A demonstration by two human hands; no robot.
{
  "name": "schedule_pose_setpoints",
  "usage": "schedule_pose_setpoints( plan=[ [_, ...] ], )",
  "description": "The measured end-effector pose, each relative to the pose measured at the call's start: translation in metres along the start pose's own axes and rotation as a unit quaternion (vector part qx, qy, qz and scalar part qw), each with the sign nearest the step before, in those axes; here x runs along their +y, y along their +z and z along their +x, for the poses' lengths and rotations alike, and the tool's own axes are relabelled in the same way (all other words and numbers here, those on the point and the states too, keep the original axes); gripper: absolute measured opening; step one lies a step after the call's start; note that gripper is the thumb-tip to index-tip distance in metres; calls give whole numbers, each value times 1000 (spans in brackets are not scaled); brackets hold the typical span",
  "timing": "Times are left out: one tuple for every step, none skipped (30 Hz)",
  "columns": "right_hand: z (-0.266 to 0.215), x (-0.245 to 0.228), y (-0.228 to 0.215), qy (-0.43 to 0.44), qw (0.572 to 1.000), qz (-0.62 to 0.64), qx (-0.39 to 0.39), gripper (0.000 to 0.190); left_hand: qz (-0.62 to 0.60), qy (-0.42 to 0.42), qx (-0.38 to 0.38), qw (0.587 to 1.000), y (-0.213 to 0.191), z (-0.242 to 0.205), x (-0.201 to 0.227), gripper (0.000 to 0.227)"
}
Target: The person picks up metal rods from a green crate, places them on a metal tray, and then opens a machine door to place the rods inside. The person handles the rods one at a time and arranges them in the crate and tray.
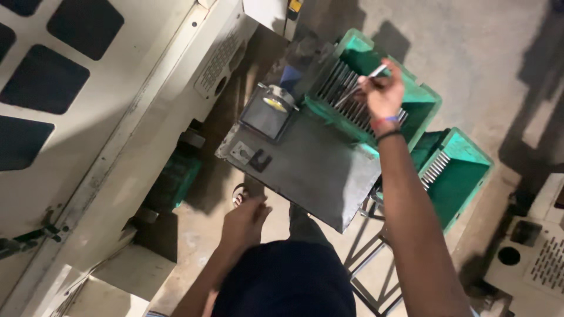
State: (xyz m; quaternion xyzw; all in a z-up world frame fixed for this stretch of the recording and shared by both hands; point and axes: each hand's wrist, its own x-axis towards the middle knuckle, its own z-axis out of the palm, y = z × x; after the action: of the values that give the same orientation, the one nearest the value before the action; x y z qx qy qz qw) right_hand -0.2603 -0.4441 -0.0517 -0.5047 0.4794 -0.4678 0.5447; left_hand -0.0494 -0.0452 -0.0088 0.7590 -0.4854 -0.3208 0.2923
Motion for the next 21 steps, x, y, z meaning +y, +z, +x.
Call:
schedule_pose_setpoints(
  plan=[
    [15, 12, 4, 28, 999, -37, -3, 64, 11, -19, -3, 1000, -2, -7, -4, 30],
    [23, 24, 8, 35, 997, -72, -12, 64, 21, -37, -5, 999, -3, -13, -9, 30],
    [30, 35, 13, 43, 993, -108, -23, 64, 30, -44, 0, 999, -5, -19, -14, 29],
    [37, 44, 18, 50, 988, -143, -34, 65, 38, -52, 4, 998, -6, -25, -20, 28],
    [39, 51, 22, 52, 979, -197, -24, 62, 48, -61, 8, 997, -8, -34, -26, 28],
    [40, 56, 24, 52, 967, -250, -15, 61, 50, -86, 16, 995, -9, -42, -31, 29],
    [41, 59, 26, 52, 952, -302, -2, 60, 53, -109, 23, 992, -10, -48, -36, 30],
    [42, 60, 29, 51, 948, -315, -6, 62, 55, -131, 30, 989, -12, -54, -41, 31],
    [43, 59, 28, 50, 942, -331, -7, 65, 42, -137, 40, 989, -12, -58, -46, 31],
    [44, 58, 29, 49, 937, -347, -8, 68, 30, -143, 50, 988, -13, -62, -50, 32],
    [44, 57, 29, 47, 936, -349, -11, 68, 15, -147, 59, 987, -13, -64, -53, 32],
    [43, 56, 31, 44, 935, -352, -14, 69, 30, -140, 57, 988, -14, -63, -57, 32],
    [42, 54, 30, 41, 933, -356, -18, 69, 42, -133, 55, 989, -14, -61, -59, 32],
    [40, 51, 28, 36, 936, -350, -17, 71, 54, -126, 54, 989, -13, -59, -60, 32],
    [35, 49, 28, 30, 938, -344, -17, 73, 48, -122, 48, 990, -13, -58, -61, 32],
    [30, 47, 27, 25, 941, -337, -18, 75, 43, -118, 42, 991, -14, -54, -60, 32],
    [23, 43, 27, 17, 946, -324, -14, 74, 39, -112, 36, 992, -17, -48, -61, 32],
    [15, 38, 24, 10, 950, -312, -11, 72, 46, -109, 22, 993, -19, -43, -59, 32],
    [5, 31, 19, 3, 954, -298, -4, 71, 54, -103, 7, 993, -22, -36, -56, 31],
    [-6, 22, 12, -12, 964, -267, -1, 66, 62, -98, -9, 993, -24, -30, -53, 31],
    [-21, 13, 3, -26, 972, -234, 4, 61, 52, -77, -5, 996, -27, -25, -50, 27]
  ],
)
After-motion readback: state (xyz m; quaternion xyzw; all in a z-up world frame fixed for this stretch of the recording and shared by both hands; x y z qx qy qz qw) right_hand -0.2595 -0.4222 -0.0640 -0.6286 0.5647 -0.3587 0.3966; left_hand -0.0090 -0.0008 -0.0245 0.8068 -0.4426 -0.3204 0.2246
